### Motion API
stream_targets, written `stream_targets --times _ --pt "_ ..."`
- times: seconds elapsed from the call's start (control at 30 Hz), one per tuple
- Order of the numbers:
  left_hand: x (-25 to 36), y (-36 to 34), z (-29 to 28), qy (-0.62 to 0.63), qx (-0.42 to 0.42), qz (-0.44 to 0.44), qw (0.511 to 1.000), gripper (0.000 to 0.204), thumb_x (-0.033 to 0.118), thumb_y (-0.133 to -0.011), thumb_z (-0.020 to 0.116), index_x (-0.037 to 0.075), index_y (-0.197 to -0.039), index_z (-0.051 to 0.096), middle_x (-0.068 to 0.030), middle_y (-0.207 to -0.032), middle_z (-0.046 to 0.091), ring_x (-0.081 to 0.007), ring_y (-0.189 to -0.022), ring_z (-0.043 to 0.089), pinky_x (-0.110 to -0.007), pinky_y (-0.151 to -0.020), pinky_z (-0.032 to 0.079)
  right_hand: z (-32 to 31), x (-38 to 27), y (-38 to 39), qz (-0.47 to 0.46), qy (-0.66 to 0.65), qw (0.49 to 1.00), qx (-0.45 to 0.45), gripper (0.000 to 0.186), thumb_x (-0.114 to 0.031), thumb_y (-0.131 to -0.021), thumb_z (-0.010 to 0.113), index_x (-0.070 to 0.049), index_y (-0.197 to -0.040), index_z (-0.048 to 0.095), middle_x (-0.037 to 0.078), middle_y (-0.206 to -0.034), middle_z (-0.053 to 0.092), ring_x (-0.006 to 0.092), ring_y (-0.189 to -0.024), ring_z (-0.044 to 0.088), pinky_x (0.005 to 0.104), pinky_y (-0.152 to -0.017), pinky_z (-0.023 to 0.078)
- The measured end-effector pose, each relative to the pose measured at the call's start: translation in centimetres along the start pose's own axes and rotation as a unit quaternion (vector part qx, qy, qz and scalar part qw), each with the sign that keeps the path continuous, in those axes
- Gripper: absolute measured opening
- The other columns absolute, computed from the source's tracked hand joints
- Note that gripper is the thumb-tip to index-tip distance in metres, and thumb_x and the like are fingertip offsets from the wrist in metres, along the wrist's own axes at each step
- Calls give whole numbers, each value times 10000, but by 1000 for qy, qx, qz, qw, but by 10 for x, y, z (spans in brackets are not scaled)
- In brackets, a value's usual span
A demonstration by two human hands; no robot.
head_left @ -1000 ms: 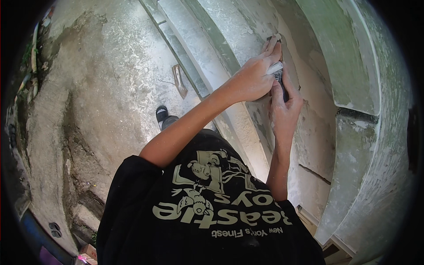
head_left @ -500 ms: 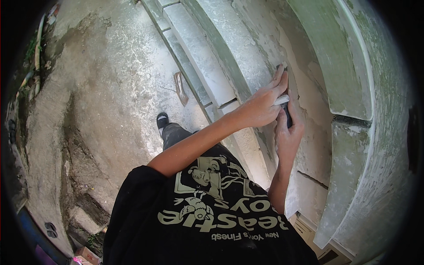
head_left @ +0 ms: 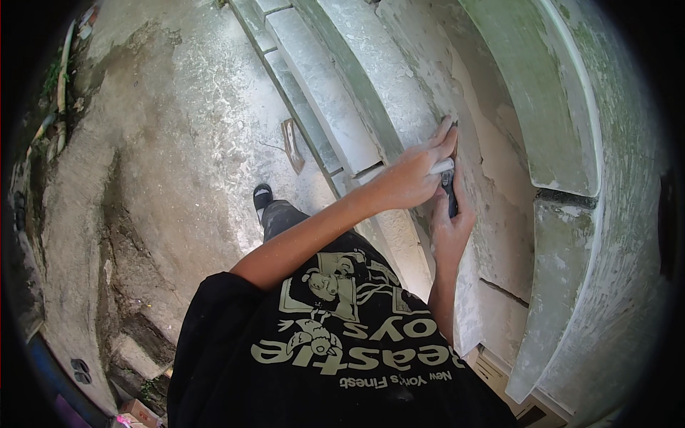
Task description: Filling cracks and smoothing a wall using a putty knife and filler compound.
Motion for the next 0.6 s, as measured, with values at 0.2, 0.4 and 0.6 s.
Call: stream_targets --times 0.2,0.4,0.6 --pt "20 23 46 0 -40 67 997 721 -38 -893 563 -64 -1539 244 -246 -1659 104 -423 -1491 250 -405 -1195 308 -29 22 35 33 -30 997 59 524 28 -936 503 42 -1460 476 196 -1372 623 161 -1179 583 306 -1018 435" --pt "24 8 36 -11 30 118 992 791 -62 -858 586 -62 -1553 208 -252 -1660 77 -435 -1504 201 -413 -1210 278 -19 6 9 -40 -4 997 72 495 22 -956 505 32 -1451 494 192 -1340 646 161 -1174 594 301 -1004 448" --pt "28 10 52 -33 -22 97 994 800 -55 -862 573 -68 -1557 176 -262 -1657 62 -422 -1521 147 -408 -1226 248 -36 23 23 -14 -6 998 65 482 17 -964 503 35 -1446 498 213 -1390 607 185 -1244 574 313 -1048 423"
Point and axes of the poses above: each hand's wrist, its own y-axis away from the middle knuckle, its own z-axis out of the palm, x = y × z, the point moved 6 cm from there along -y, towards the middle knuckle
